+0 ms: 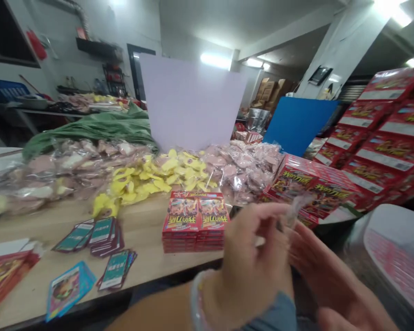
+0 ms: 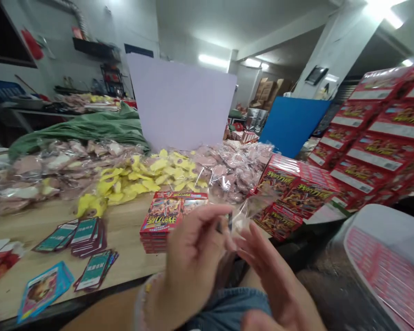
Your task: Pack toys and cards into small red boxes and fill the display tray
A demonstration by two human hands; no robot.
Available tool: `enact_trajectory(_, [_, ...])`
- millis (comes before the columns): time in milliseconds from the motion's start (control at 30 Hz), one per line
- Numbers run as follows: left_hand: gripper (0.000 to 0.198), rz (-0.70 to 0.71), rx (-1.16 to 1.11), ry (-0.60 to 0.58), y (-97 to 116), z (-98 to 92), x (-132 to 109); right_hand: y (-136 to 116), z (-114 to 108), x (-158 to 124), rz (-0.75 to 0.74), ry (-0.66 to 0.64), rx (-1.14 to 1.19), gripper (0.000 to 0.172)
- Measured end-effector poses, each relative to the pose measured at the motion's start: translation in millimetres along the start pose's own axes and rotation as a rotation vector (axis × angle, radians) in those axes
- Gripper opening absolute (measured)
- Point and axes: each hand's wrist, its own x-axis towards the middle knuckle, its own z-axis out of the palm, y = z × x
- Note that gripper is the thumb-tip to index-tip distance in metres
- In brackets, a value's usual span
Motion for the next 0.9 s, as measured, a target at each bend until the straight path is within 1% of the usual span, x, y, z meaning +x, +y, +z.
enact_trajectory(67, [0.03,0.122,-0.032,-0.095,-6.4,20.6,-8.9,-6.2,11.7,13.2,-0.001,0.01,0.093,0.084])
enact_trajectory(100, [0.036,0.156,-0.076,-0.15,-8.6,28.0,-10.5,-9.8,16.2,20.5,-0.002,0.045,0.144,0.084])
enact_trajectory(133, [0.038,0.184,-0.113,-0.182,-10.4,33.7,-10.6,-13.7,19.3,28.0,-0.001,0.093,0.189,0.078])
enact_trajectory(167, [0.037,0.202,-0.124,-0.193,-12.0,38.0,-9.7,-17.9,20.7,35.5,-0.001,0.149,0.226,0.068])
enact_trajectory(233, [0.035,0.247,-0.068,-0.177,-17.2,42.3,-7.6,-26.6,18.9,50.6,-0.004,0.24,0.269,0.039])
enact_trajectory(267, [0.036,0.293,-0.009,-0.166,-22.1,42.0,-8.1,-30.8,16.2,57.8,-0.008,0.256,0.276,0.026])
enact_trajectory(300, [0.039,0.359,0.064,-0.163,-29.2,39.3,-10.6,-34.6,12.7,64.6,-0.014,0.249,0.273,0.017])
enact_trajectory(367, [0.046,0.535,0.255,-0.202,-49.5,25.1,-23.1,-40.1,4.5,75.6,-0.053,0.207,0.243,0.012])
enact_trajectory(400, [0.048,0.625,0.371,-0.259,-61.4,13.0,-32.9,-41.5,0.4,79.4,-0.063,0.169,0.222,0.011])
enact_trajectory(433, [0.048,0.68,0.495,-0.356,-72.9,-2.5,-44.3,-41.8,-3.2,81.9,-0.067,0.12,0.204,0.009])
enact_trajectory(467, [0.047,0.694,0.61,-0.478,-82.5,-20.6,-56.0,-41.3,-6.2,83.1,-0.06,0.064,0.186,0.009])
enact_trajectory(500, [0.048,0.648,0.7,-0.604,-88.9,-40.5,-66.4,-40.1,-8.5,83.1,-0.046,0.003,0.173,0.008])
enact_trajectory(533, [0.051,0.575,0.757,-0.683,-91.1,-60.9,-74.0,-38.4,-10.1,82.0,-0.025,-0.063,0.166,0.009])
enact_trajectory(567, [0.055,0.492,0.784,-0.668,-88.9,-80.5,-77.4,-36.6,-10.8,80.0,0.005,-0.133,0.164,0.009])
enact_trajectory(600, [0.061,0.395,0.784,-0.58,-82.7,-98.1,-75.5,-34.9,-10.9,77.6,0.034,-0.205,0.168,0.01])
enact_trajectory(633, [0.071,0.311,0.75,-0.425,-73.5,-112.7,-68.3,-33.5,-10.5,74.9,0.063,-0.279,0.18,0.01])
enact_trajectory(667, [0.084,0.177,0.693,-0.257,-63.1,-123.8,-56.2,-32.6,-9.5,72.2,0.091,-0.36,0.201,0.01])
enact_trajectory(700, [0.097,0.071,0.591,-0.172,-52.9,-131.2,-40.4,-32.2,-8.3,69.9,0.116,-0.439,0.23,0.01])
enact_trajectory(733, [0.107,-0.01,0.465,-0.185,-44.6,-134.8,-22.5,-32.3,-6.9,67.9,0.138,-0.508,0.261,0.009])
enact_trajectory(767, [0.114,-0.087,0.349,-0.261,-38.9,-135.0,-4.3,-32.9,-5.5,66.5,0.156,-0.564,0.292,0.007])
enact_trajectory(800, [0.118,-0.151,0.224,-0.365,-36.3,-132.4,12.9,-33.8,-4.1,65.5,0.17,-0.601,0.323,0.006])
enact_trajectory(833, [0.12,-0.197,0.097,-0.471,-36.2,-127.5,28.0,-35.0,-2.9,64.9,0.183,-0.623,0.354,0.005])
enact_trajectory(867, [0.121,-0.229,-0.024,-0.554,-37.7,-121.1,40.5,-36.5,-2.0,64.5,0.192,-0.642,0.384,0.005])
enact_trajectory(900, [0.121,-0.247,-0.133,-0.607,-39.3,-114.1,50.2,-38.2,-1.2,64.3,0.195,-0.656,0.412,0.005])
